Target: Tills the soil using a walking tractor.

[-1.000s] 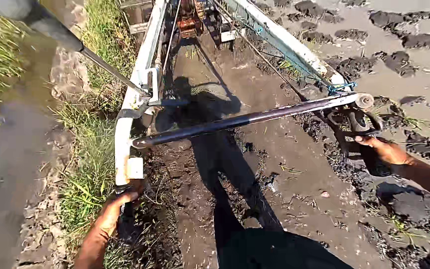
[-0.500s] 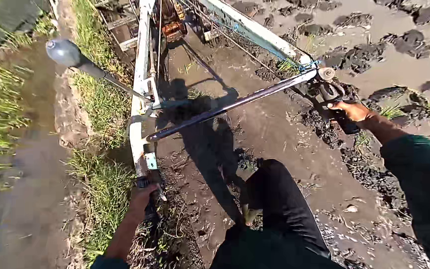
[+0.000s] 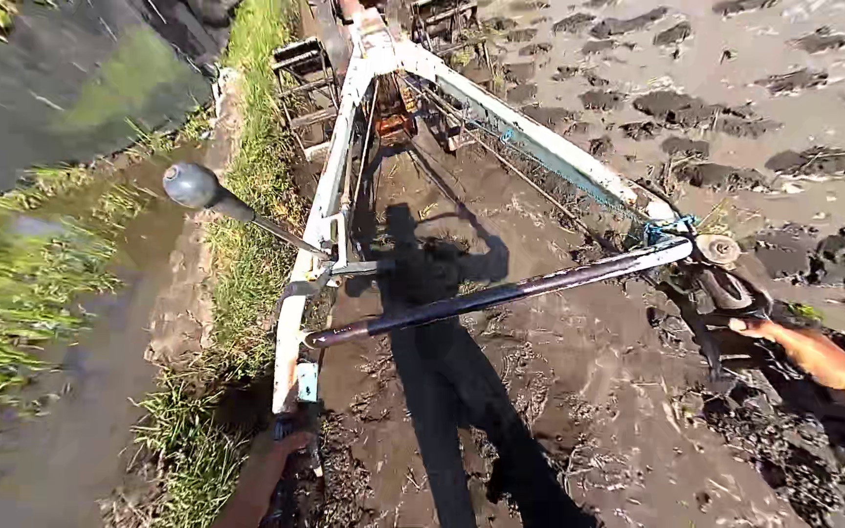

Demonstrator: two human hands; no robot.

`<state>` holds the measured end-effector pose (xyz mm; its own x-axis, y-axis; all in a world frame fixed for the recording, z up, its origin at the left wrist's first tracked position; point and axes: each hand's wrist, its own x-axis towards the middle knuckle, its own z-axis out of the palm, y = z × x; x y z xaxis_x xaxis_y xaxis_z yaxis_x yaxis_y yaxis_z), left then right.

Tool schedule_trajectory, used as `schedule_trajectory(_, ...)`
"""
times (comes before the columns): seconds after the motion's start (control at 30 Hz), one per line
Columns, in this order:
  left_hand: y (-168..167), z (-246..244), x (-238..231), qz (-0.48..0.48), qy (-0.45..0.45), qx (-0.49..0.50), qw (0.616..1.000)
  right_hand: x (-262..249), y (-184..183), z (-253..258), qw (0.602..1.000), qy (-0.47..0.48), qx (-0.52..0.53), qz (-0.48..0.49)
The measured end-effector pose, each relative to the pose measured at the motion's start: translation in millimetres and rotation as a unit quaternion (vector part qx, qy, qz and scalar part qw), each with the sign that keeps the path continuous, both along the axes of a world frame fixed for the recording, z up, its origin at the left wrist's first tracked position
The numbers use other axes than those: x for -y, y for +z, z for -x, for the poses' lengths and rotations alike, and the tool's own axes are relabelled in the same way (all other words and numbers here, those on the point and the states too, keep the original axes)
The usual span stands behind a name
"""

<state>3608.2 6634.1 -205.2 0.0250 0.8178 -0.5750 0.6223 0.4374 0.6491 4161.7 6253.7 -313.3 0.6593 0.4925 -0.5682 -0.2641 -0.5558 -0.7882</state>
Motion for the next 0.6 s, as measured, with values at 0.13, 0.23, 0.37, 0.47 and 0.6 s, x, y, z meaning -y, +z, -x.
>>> schedule_trajectory(0.13,7,-55,-51,0.021,0.027,-0.026,0.999,-69,18,-36,0.998,0.014,-0.055,0.006)
schedule_trajectory(0.23,3,-80,-100,0.004,0.009,-0.015,1.0,-110,10,-79,0.994,0.052,-0.1,-0.015)
schedule_trajectory(0.37,-2,-110,-151,-0.02,-0.011,0.0,1.0,-158,-5,-132,0.988,0.098,-0.118,-0.033)
schedule_trajectory(0.47,5,-142,-196,-0.029,-0.018,-0.008,0.999,-210,2,-158,0.993,0.093,-0.065,-0.044)
schedule_trajectory(0.6,4,-170,-280,-0.035,-0.04,-0.018,0.998,-287,24,-188,0.993,0.1,-0.062,-0.018)
